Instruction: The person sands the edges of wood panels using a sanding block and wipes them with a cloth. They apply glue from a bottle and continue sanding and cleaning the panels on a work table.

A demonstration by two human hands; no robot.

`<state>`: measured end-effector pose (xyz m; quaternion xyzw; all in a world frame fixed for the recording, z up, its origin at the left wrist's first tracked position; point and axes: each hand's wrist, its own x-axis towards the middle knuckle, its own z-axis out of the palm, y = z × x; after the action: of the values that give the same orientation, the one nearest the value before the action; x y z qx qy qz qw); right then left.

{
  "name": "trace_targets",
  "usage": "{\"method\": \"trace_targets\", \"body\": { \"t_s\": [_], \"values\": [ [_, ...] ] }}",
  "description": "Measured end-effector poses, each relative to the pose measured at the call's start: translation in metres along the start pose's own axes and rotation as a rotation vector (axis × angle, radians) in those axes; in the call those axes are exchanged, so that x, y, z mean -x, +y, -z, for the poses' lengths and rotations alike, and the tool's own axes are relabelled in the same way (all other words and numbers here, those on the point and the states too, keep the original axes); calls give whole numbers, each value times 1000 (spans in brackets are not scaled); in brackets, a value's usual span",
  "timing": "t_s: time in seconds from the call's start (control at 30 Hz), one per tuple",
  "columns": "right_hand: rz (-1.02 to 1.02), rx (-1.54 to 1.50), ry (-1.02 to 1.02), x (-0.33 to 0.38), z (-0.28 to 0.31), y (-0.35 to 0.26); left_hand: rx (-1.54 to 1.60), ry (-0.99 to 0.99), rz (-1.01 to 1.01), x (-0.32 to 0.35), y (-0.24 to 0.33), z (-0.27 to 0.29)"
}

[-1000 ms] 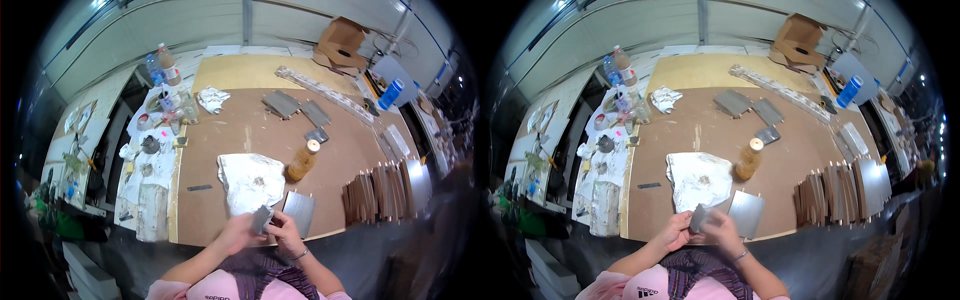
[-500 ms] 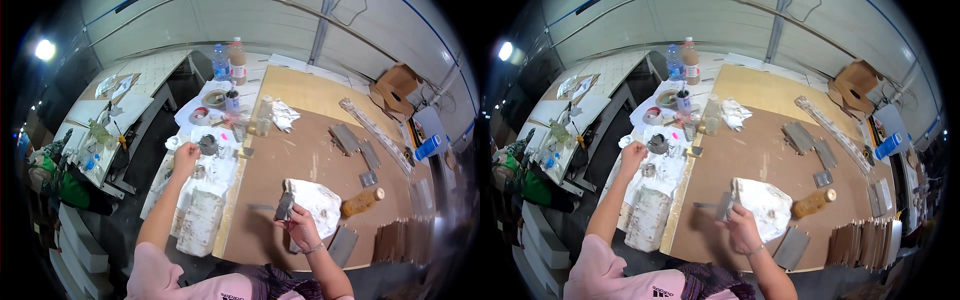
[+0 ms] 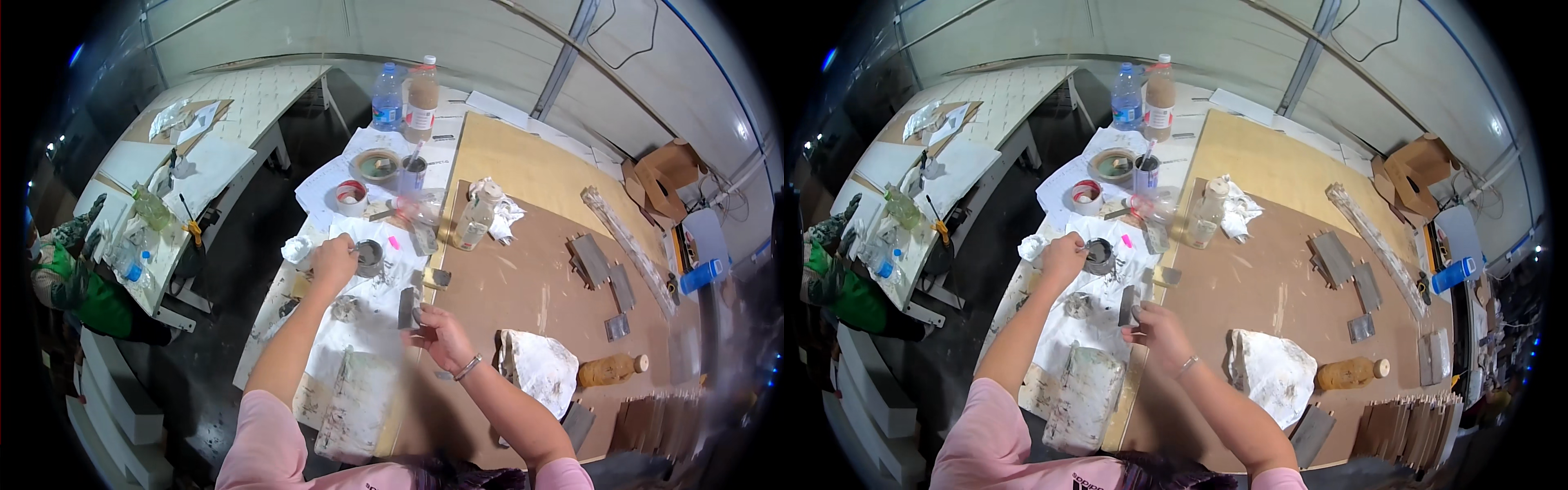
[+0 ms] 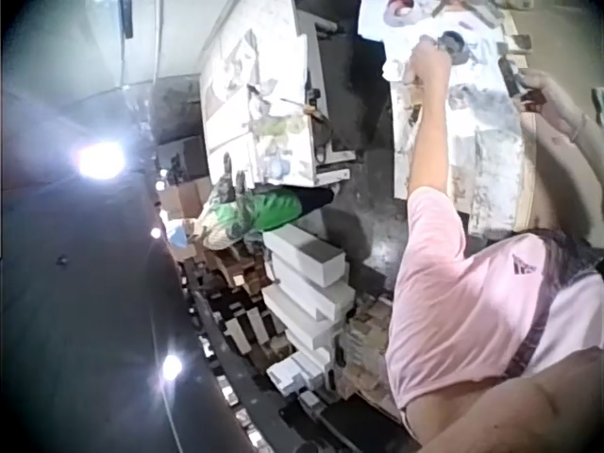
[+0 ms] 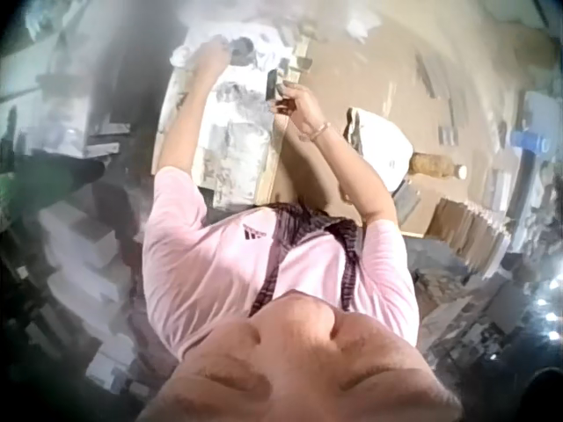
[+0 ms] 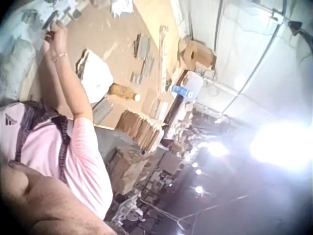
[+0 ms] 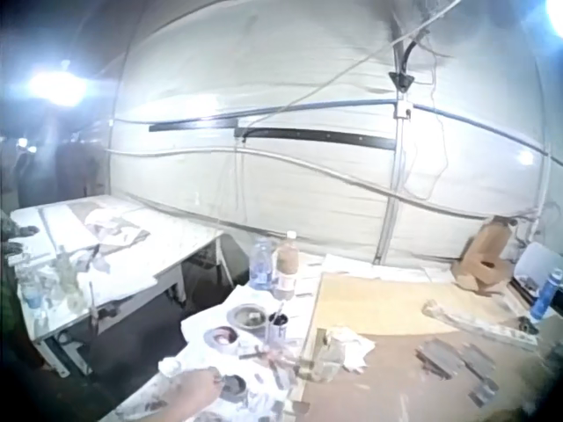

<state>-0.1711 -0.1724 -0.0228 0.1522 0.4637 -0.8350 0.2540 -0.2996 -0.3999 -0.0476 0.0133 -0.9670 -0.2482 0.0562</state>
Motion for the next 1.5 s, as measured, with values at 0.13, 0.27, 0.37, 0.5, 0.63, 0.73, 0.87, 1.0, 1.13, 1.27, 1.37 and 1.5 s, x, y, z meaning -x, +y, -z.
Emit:
{"method": "trace_targets", "body": {
  "t_s": [0.13, 0.27, 0.37, 0.5, 0.63, 0.73, 0.87, 1.0, 1.13, 1.27, 1.37, 1.5],
  "values": [
    [-29, 6, -13, -21, -4, 2, 70, -18, -45, -4, -2, 2],
    [-41, 24, 16, -33, -6, 3, 9, 88, -295, -2, 6, 15],
    [-51, 18, 26, -39, -10, 1, -61, 100, -387, 0, 11, 20],
    [-54, 3, 53, -41, -25, -3, -111, 119, -484, 4, 8, 17],
    [-53, -34, 41, -43, -21, 0, -92, 130, -557, 7, -3, 15],
    [-57, -40, 52, -41, -20, 1, -146, 128, -565, 6, -12, 17],
    [-68, -27, 6, -50, -7, 6, -227, 130, -532, 7, -9, 23],
    [-54, -9, -24, -51, -9, 5, -148, 159, -423, 10, 1, 24],
    [-73, -3, -12, -49, -10, 10, 62, 95, -209, 0, -8, 15],
    [-76, -1, -1, -48, -8, 13, 54, 61, -96, -5, -23, 23],
    [-75, 2, 15, -47, -7, 12, 55, 67, -66, -4, -22, 39],
    [-70, -13, 35, -46, -8, 13, 86, 70, -37, -4, -22, 58]
  ]
}}
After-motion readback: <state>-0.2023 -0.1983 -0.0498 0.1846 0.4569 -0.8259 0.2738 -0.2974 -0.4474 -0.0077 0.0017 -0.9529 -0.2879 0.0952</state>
